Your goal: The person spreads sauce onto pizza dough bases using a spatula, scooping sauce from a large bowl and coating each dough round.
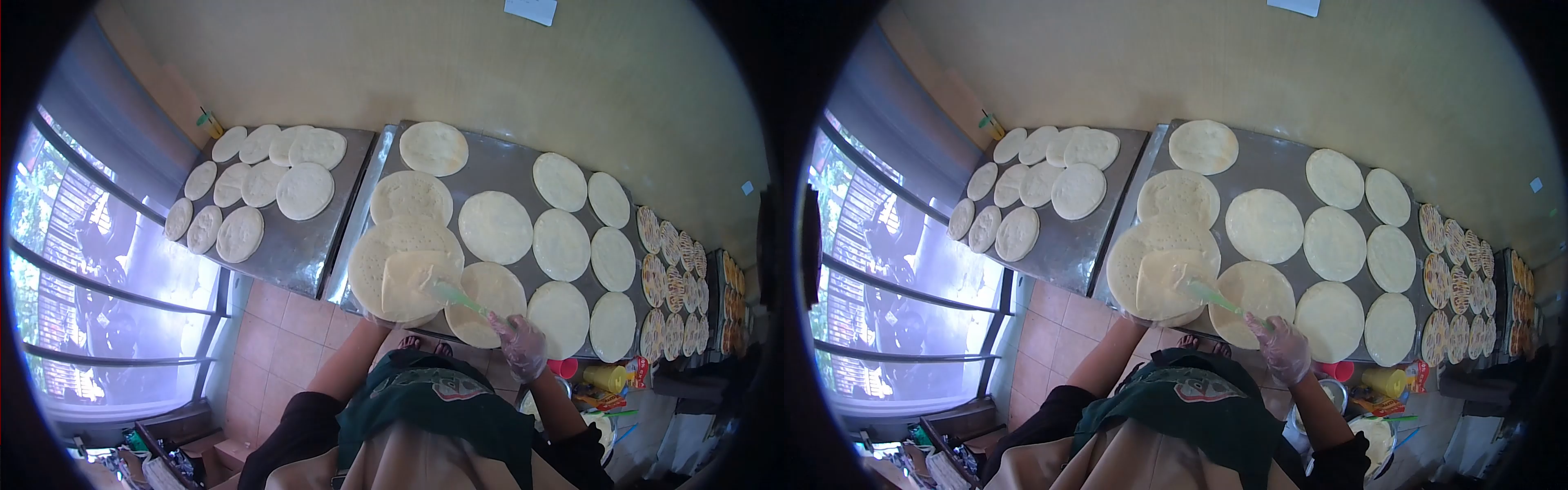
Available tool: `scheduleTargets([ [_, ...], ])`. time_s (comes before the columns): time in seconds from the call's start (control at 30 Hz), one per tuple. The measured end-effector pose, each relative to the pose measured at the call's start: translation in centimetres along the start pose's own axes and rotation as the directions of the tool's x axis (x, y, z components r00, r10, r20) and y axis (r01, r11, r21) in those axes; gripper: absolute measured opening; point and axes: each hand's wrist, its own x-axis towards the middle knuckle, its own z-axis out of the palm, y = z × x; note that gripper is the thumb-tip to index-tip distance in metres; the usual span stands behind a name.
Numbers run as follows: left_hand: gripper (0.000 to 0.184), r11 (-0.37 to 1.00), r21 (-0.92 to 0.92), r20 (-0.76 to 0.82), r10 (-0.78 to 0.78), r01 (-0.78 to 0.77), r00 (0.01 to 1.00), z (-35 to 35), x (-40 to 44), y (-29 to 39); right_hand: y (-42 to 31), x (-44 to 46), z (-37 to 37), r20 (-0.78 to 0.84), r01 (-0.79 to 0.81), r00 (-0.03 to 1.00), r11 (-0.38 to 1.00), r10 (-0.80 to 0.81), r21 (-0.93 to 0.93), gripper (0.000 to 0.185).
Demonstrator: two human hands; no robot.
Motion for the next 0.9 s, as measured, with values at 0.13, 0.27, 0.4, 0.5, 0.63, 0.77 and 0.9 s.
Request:
scheduleTargets([
  [0.13,0.059,1.000,-0.010,-0.026,0.002,-0.002,1.000,-0.4,-0.1,0.6,1.4,2.0,1.4,-0.126,-0.113,0.983,0.981,0.134,0.159,0.046],
  [0.27,0.059,1.000,-0.001,-0.027,0.008,-0.008,1.000,-0.1,1.4,2.3,1.0,5.2,-0.2,-0.145,-0.209,0.940,0.860,0.307,0.465,0.048],
  [0.4,0.059,1.000,0.001,-0.050,0.023,-0.023,0.998,-0.2,1.3,1.9,0.7,3.0,0.8,-0.105,-0.090,0.988,0.974,0.114,0.209,0.047],
  [0.5,0.060,1.000,0.020,-0.089,0.015,-0.013,0.996,0.1,1.5,1.8,2.9,3.8,1.7,-0.138,-0.095,0.983,0.976,0.123,0.194,0.045],
  [0.63,0.061,0.998,0.056,-0.130,0.013,-0.006,0.991,1.0,1.9,1.7,1.0,6.2,-2.2,-0.122,-0.129,0.978,0.948,0.170,0.290,0.041],
  [0.77,0.061,0.996,-0.067,-0.141,-0.069,0.060,0.988,9.7,1.7,1.9,0.2,5.8,-2.8,-0.161,0.000,0.987,0.991,0.021,0.133,0.046],
  [0.9,0.060,0.991,-0.110,-0.132,-0.089,0.074,0.987,10.0,1.3,2.0,-0.3,6.8,-3.5,-0.108,-0.127,0.979,0.933,0.173,0.337,0.052],
])
